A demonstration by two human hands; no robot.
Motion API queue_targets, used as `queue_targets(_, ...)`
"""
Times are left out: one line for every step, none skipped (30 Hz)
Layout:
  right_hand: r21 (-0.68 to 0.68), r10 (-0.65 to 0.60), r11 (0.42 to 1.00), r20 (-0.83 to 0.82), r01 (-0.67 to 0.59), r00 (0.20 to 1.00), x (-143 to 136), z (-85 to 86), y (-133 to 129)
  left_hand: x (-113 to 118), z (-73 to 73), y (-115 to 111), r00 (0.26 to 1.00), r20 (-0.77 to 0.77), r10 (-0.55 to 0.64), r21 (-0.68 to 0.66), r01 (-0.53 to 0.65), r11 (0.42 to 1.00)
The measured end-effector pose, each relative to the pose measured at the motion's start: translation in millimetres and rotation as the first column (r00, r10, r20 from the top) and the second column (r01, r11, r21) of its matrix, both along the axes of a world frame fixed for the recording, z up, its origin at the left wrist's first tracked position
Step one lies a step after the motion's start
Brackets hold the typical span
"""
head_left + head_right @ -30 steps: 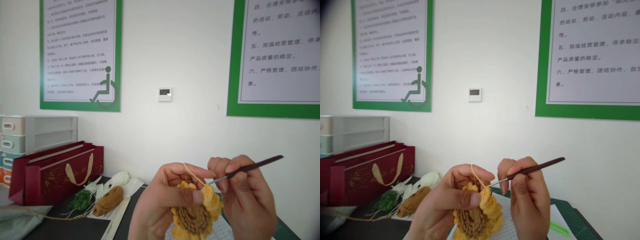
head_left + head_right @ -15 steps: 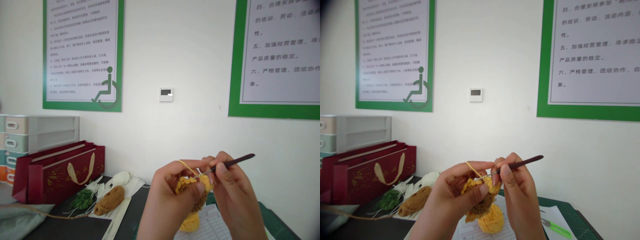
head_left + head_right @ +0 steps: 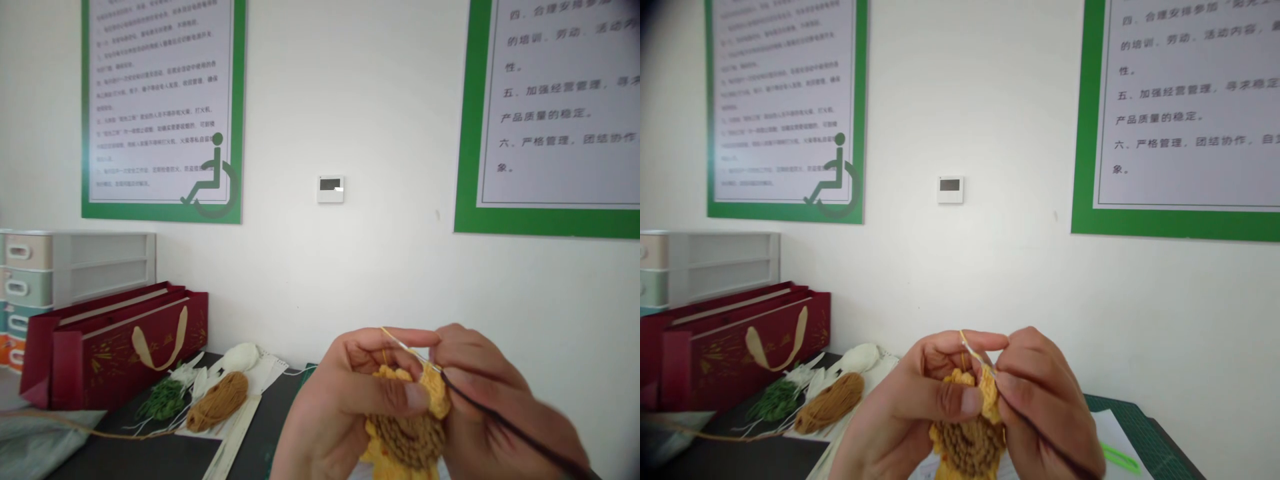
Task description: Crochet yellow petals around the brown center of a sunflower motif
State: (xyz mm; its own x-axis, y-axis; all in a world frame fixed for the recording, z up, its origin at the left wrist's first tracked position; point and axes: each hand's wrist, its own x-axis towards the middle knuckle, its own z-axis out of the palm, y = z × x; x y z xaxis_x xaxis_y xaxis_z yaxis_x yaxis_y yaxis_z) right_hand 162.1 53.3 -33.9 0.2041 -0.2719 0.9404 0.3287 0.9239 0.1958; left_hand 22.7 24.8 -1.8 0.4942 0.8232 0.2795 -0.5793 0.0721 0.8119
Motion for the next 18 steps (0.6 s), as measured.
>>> queue_targets(-0.067,0.158,0.984,-0.079,-0.163,0.984,-6,3.3,-3,-2,-0.2,1,0.999,0.007,-0.033,-0.001,0.033,0.999)
queue_targets(-0.129,0.295,0.942,-0.126,-0.311,0.947,-10,6.3,-7,-4,-0.4,2,0.999,0.012,-0.053,0.004,0.053,0.999)
queue_targets(-0.200,0.379,0.890,-0.174,-0.409,0.909,-13,8.7,-10,-7,-0.8,3,0.998,0.014,-0.060,0.015,0.060,0.998)
queue_targets(-0.259,0.442,0.836,-0.203,-0.484,0.874,-14,10.5,-13,-9,-1.1,4,0.998,0.001,-0.063,0.029,0.063,0.998)
queue_targets(-0.315,0.491,0.782,-0.222,-0.538,0.843,-13,11.6,-16,-12,-1.4,5,0.998,-0.017,-0.058,0.046,0.059,0.997)
queue_targets(-0.367,0.531,0.728,-0.232,-0.579,0.815,-11,12.3,-18,-14,-1.6,6,0.998,-0.038,-0.057,0.063,0.059,0.996)
queue_targets(-0.414,0.573,0.673,-0.234,-0.614,0.786,-9,12.7,-19,-16,-1.5,6,0.997,-0.060,-0.054,0.079,0.059,0.995)
queue_targets(-0.457,0.616,0.612,-0.237,-0.646,0.751,-7,13.2,-20,-17,-1.3,6,0.996,-0.072,-0.054,0.095,0.061,0.994)
queue_targets(-0.497,0.656,0.547,-0.245,-0.674,0.713,-6,13.7,-19,-17,-0.9,6,0.996,-0.076,-0.053,0.117,0.062,0.991)
queue_targets(-0.534,0.688,0.482,-0.261,-0.695,0.677,-5,14.2,-19,-17,-0.4,5,0.997,-0.068,-0.035,0.147,0.044,0.988)
queue_targets(-0.565,0.705,0.427,-0.281,-0.706,0.651,-5,14.8,-17,-16,0.1,3,0.998,-0.058,0.005,0.181,0.005,0.984)
queue_targets(-0.590,0.707,0.387,-0.304,-0.709,0.639,-5,15.1,-16,-15,0.6,1,0.996,-0.050,0.071,0.214,-0.058,0.975)
queue_targets(-0.605,0.699,0.368,-0.321,-0.706,0.639,-6,15.1,-15,-13,1.0,-1,0.988,-0.042,0.151,0.238,-0.137,0.962)
queue_targets(-0.615,0.686,0.367,-0.328,-0.698,0.649,-7,14.7,-13,-11,1.4,-4,0.972,-0.040,0.233,0.252,-0.216,0.943)
queue_targets(-0.619,0.670,0.385,-0.323,-0.685,0.668,-7,14.0,-12,-10,1.6,-6,0.952,-0.046,0.302,0.254,-0.281,0.925)
queue_targets(-0.618,0.655,0.419,-0.302,-0.665,0.693,-7,13.0,-11,-8,1.7,-7,0.937,-0.055,0.345,0.250,-0.321,0.913)
queue_targets(-0.614,0.637,0.465,-0.268,-0.638,0.722,-6,11.9,-10,-7,1.7,-8,0.928,-0.059,0.368,0.245,-0.343,0.907)
queue_targets(-0.606,0.615,0.519,-0.225,-0.603,0.756,-5,10.8,-10,-5,1.6,-9,0.923,-0.058,0.380,0.240,-0.357,0.903)
